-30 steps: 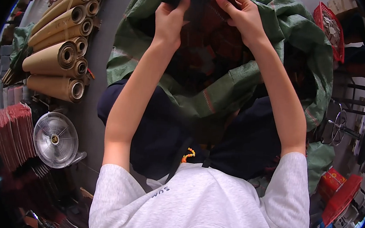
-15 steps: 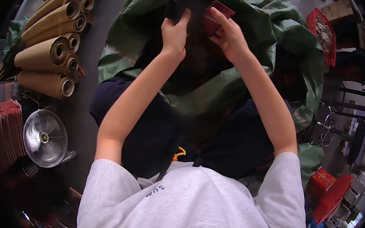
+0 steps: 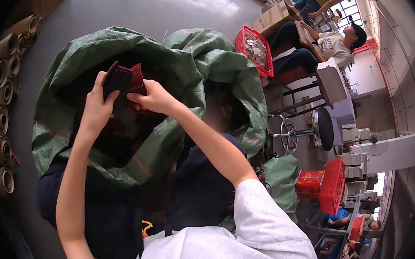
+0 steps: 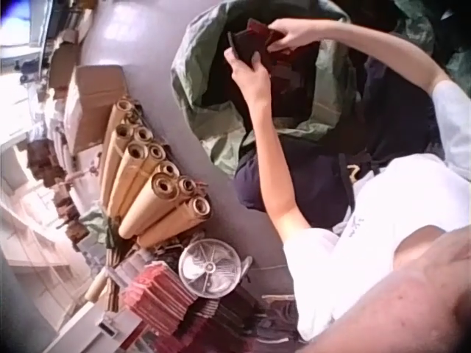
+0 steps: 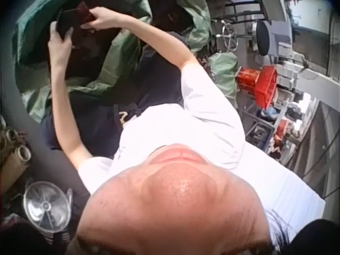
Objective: Sorting and inspecting leather wallets or pouches from large sacks.
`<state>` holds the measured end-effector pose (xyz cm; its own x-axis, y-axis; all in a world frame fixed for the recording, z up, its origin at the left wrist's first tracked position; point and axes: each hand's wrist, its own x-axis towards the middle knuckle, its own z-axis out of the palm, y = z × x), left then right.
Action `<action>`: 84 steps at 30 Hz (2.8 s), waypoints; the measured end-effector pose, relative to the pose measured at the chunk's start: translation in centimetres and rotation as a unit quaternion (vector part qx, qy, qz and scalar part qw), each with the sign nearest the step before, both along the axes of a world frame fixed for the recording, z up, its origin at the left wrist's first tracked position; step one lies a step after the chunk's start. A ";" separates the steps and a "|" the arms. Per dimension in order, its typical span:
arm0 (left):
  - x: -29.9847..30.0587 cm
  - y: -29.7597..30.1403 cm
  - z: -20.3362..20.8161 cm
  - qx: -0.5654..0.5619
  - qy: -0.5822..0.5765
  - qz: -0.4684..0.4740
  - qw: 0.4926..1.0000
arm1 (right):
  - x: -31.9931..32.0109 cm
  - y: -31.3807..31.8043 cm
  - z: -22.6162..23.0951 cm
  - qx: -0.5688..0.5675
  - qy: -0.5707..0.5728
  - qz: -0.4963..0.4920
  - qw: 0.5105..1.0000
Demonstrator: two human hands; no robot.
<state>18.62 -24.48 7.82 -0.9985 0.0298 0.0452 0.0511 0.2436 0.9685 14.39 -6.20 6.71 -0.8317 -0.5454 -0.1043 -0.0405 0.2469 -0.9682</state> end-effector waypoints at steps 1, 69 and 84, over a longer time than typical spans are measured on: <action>-0.1 -0.7 0.1 -0.014 -0.001 -0.017 1.000 | -0.5 0.2 0.2 0.018 0.014 0.030 0.999; -5.0 -7.0 -7.6 -0.005 -0.164 0.130 0.978 | -2.9 2.0 -2.2 0.349 0.148 0.066 0.923; -4.7 -5.6 -7.1 0.013 -0.212 0.082 0.974 | -7.6 15.1 4.9 0.172 0.184 -0.176 0.952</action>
<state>13.94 -30.04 0.68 -0.9184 -0.1278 -0.3743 -0.3931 0.1904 0.8996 6.76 8.88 11.58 -0.9713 -0.2120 0.1074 -0.2171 0.6076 -0.7640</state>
